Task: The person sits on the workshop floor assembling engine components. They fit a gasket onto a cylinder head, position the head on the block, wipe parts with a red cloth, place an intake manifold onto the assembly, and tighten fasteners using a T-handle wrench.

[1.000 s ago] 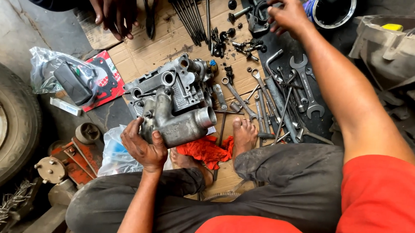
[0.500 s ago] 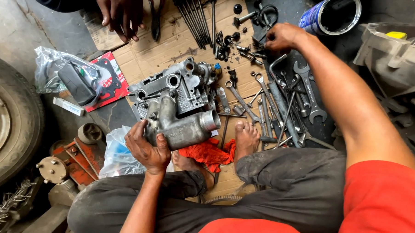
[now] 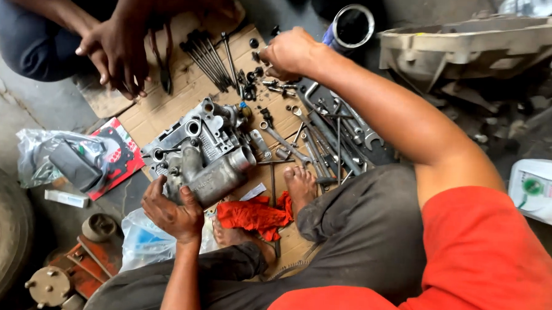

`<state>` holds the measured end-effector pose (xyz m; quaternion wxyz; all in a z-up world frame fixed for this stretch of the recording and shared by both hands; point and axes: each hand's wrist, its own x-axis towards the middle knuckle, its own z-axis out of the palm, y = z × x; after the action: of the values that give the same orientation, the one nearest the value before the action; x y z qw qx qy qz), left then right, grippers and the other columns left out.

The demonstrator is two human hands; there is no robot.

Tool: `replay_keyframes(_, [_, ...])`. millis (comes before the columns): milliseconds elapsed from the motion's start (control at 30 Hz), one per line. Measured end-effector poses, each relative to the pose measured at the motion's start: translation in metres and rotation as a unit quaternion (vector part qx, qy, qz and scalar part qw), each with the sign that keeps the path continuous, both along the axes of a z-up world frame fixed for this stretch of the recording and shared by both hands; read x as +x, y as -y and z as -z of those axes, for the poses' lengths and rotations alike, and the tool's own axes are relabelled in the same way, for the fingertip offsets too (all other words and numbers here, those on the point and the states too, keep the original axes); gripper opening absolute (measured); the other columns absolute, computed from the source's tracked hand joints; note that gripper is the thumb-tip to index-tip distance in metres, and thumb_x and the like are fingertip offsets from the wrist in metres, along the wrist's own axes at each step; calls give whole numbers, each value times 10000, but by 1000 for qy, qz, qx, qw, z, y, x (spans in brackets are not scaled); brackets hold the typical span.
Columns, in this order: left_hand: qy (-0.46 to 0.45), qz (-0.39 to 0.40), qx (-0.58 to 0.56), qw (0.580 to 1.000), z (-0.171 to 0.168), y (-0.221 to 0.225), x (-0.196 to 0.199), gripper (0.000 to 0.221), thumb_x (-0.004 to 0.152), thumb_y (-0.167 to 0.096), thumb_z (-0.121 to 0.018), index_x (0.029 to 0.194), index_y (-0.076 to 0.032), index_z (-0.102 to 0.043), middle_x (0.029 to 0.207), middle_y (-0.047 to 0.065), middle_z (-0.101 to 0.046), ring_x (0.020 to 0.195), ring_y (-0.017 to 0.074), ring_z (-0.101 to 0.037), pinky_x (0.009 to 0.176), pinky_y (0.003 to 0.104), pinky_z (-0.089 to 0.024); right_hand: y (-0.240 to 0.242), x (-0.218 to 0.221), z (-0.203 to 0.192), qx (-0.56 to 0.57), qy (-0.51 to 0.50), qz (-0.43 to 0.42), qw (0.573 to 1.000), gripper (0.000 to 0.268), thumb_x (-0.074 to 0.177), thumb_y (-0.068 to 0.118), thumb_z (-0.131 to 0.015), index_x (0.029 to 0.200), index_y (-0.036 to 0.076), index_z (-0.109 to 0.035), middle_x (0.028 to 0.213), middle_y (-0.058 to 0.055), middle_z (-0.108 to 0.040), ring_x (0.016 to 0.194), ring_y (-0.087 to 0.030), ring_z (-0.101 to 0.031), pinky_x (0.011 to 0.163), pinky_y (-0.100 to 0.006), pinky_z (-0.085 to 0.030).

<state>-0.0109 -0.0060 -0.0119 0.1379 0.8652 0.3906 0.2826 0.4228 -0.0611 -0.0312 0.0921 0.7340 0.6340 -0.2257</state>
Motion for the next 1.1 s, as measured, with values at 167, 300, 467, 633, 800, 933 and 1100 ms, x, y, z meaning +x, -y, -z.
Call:
replay_keyframes(167, [16, -16, 5, 1000, 3, -2, -1, 547, 1107, -505, -535, 1349, -15, -565, 1292, 178, -606, 1234, 379, -561, 1076, 505, -404, 65, 6, -124, 267, 13, 148, 952, 421, 1000, 447, -675, 1237, 102, -715, 1132, -186, -724, 1044, -388, -662, 863, -531, -506])
replay_keyframes(300, [31, -29, -6, 999, 3, -1, -2, 547, 1096, -510, -538, 1365, -35, -570, 1311, 173, -602, 1250, 378, -555, 1072, 511, -400, 187, 30, -157, 390, 34, 248, 886, 321, 1090, 351, -728, 1283, 94, -730, 1272, -155, -720, 1202, -351, -648, 1033, -482, -496])
replay_keyframes(467, [41, -6, -22, 999, 4, -2, -6, 522, 1104, -500, -550, 1410, -78, -527, 1372, 158, -591, 1301, 380, -525, 1103, 524, -379, 309, 60, -112, 336, 224, 492, 771, 695, 1147, 507, -586, 1630, 53, -376, 1697, -194, -350, 1574, -441, -229, 1230, -659, -207])
replay_keyframes(633, [45, -5, -33, 998, 0, -2, -6, 517, 1099, -481, -557, 1427, -83, -513, 1382, 162, -570, 1303, 383, -513, 1093, 526, -376, 310, 38, -82, 224, 203, 526, 795, 1021, 1115, 726, -479, 1700, -7, -77, 1792, -206, -33, 1641, -417, 17, 1270, -721, -85])
replay_keyframes(800, [48, -3, -34, 998, 3, -3, -4, 510, 1092, -465, -577, 1421, -81, -512, 1388, 146, -574, 1307, 385, -509, 1091, 531, -375, 320, 40, -81, 211, 219, 512, 804, 1097, 1102, 752, -507, 1708, -8, 1, 1819, -184, 43, 1663, -397, 71, 1295, -727, -87])
replay_keyframes(933, [74, -32, -3, 997, -8, -7, -2, 494, 1074, -391, -633, 1417, -59, -506, 1403, 170, -556, 1326, 387, -506, 1109, 531, -367, 304, 35, -94, 306, 163, 524, 778, 865, 1068, 603, -614, 1617, 50, -237, 1661, -220, -235, 1529, -428, -179, 1159, -694, -212])
replay_keyframes(1100, [165, 6, 10, 986, -47, 16, 36, 563, 1057, -347, -677, 1468, -28, -462, 1438, 190, -524, 1379, 375, -487, 1192, 504, -372, 230, -52, -162, 439, 99, 323, 832, 370, 1045, 404, -708, 1173, 58, -679, 1183, -197, -679, 1142, -395, -608, 994, -512, -491])
